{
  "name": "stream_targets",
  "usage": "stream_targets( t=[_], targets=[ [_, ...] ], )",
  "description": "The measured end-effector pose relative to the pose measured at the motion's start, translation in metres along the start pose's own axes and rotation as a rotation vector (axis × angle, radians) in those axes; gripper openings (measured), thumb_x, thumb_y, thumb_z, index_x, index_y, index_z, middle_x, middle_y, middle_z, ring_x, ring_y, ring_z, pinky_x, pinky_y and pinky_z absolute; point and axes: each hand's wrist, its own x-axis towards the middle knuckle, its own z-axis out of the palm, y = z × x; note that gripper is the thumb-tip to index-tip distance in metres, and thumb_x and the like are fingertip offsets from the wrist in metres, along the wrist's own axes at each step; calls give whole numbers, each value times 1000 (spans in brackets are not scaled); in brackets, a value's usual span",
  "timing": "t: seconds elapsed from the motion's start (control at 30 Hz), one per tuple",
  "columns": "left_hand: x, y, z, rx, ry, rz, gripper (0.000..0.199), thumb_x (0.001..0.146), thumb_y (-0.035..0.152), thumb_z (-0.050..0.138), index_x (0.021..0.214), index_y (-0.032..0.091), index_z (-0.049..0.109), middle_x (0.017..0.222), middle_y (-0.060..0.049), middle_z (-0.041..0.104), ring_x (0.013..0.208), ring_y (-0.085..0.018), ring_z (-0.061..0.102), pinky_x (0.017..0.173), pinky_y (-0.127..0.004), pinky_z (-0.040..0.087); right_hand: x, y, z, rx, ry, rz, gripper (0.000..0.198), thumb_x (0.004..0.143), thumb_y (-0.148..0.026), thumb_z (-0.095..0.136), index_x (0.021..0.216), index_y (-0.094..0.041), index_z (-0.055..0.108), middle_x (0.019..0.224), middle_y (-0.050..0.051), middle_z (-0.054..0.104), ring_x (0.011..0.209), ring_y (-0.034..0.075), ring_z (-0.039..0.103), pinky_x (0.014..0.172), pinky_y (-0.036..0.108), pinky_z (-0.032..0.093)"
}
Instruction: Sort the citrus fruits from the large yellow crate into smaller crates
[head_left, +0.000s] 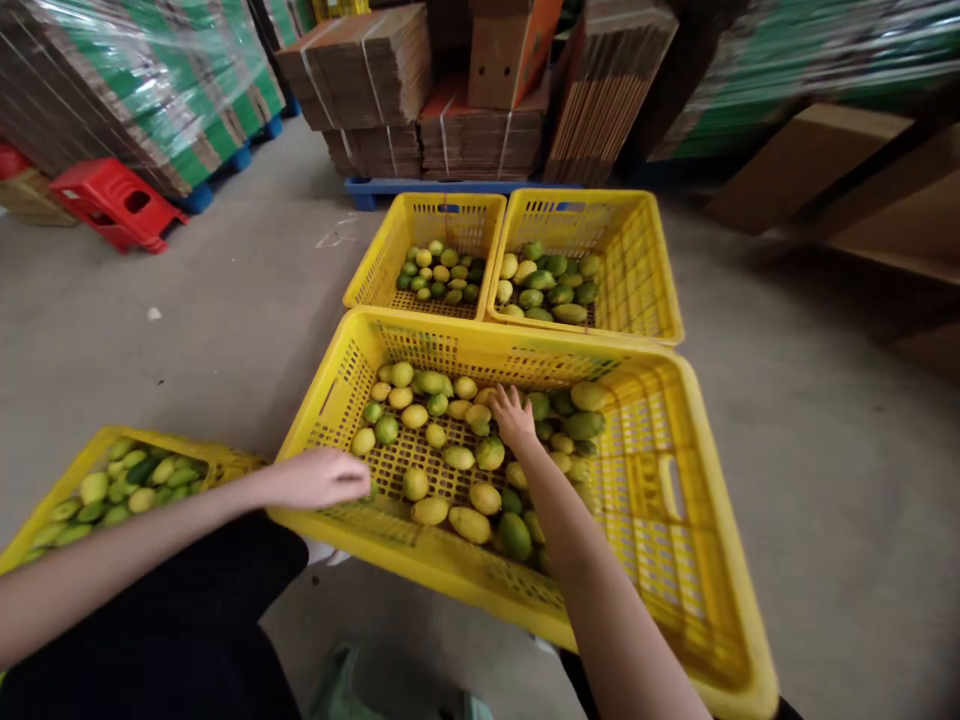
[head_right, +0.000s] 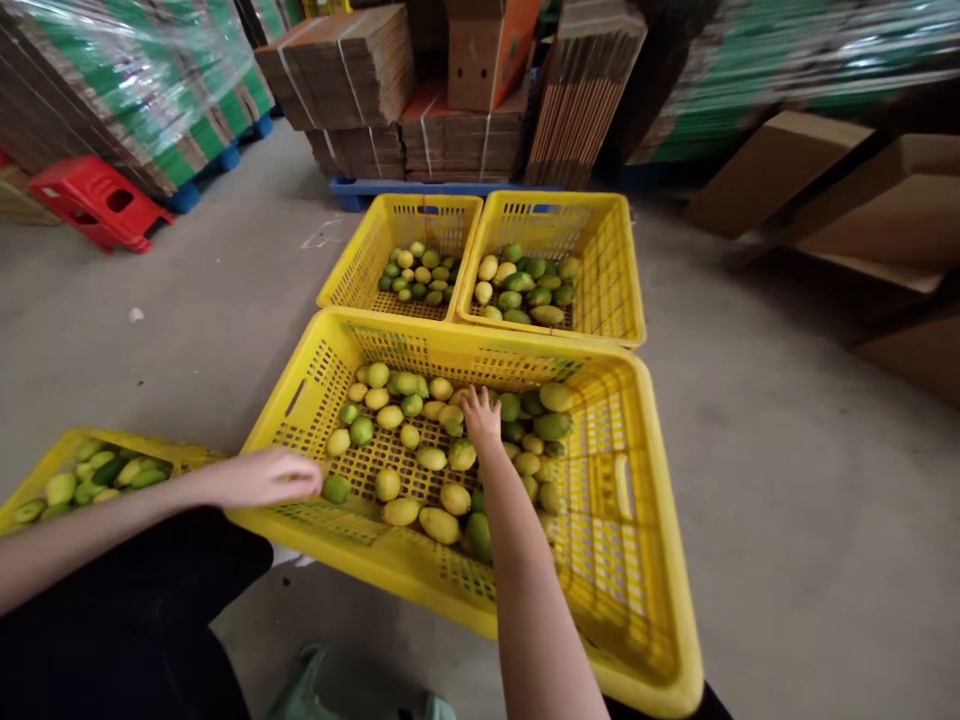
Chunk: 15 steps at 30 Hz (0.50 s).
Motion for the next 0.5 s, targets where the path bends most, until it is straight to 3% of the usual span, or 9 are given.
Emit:
stream_targets(
  t=[0.07,0.13,0.27,0.33,0.4,0.5],
  targets=[
    [58,14,-3,233,125,111,18,84,38,64,77,22,68,89,-8,69,98,-32,64,96,-44,45,9,5,5,-48,-9,-15,51,79,-3,51,125,-21,62,153,18,48,152,38,23,118,69,8],
    [119,28,10,327,214,190,10,81,28,65,84,18,68,99,-13,70,108,-35,62,102,-46,41,12,11,8,-89,-11,-25,53,80,0,48,126,-21,62,149,18,52,149,38,26,118,69,7],
    [215,45,66,285,170,337,39,76,13,68,114,16,63,136,-16,59,134,-36,49,116,-45,28,11,22,11,-136,1,-24,49,86,-1,40,126,-18,63,143,21,53,141,38,32,117,64,14],
    [245,50,94,228,167,388,43,80,15,65,123,22,59,146,-12,52,143,-34,39,118,-44,25,11,25,13,-137,13,-4,45,91,-4,36,125,-16,63,140,24,53,136,40,35,113,63,20],
    [267,52,113,107,182,363,34,84,19,63,118,22,60,139,-13,55,142,-35,39,117,-45,28,11,26,16,-127,28,21,43,93,-7,35,124,-14,63,136,26,53,131,40,38,110,61,25],
    [284,52,121,42,175,336,23,86,21,63,109,19,62,124,-16,59,139,-40,41,113,-49,32,12,25,19,-104,55,59,40,94,-7,37,122,-16,64,131,25,56,129,39,39,110,58,25]
  ],
)
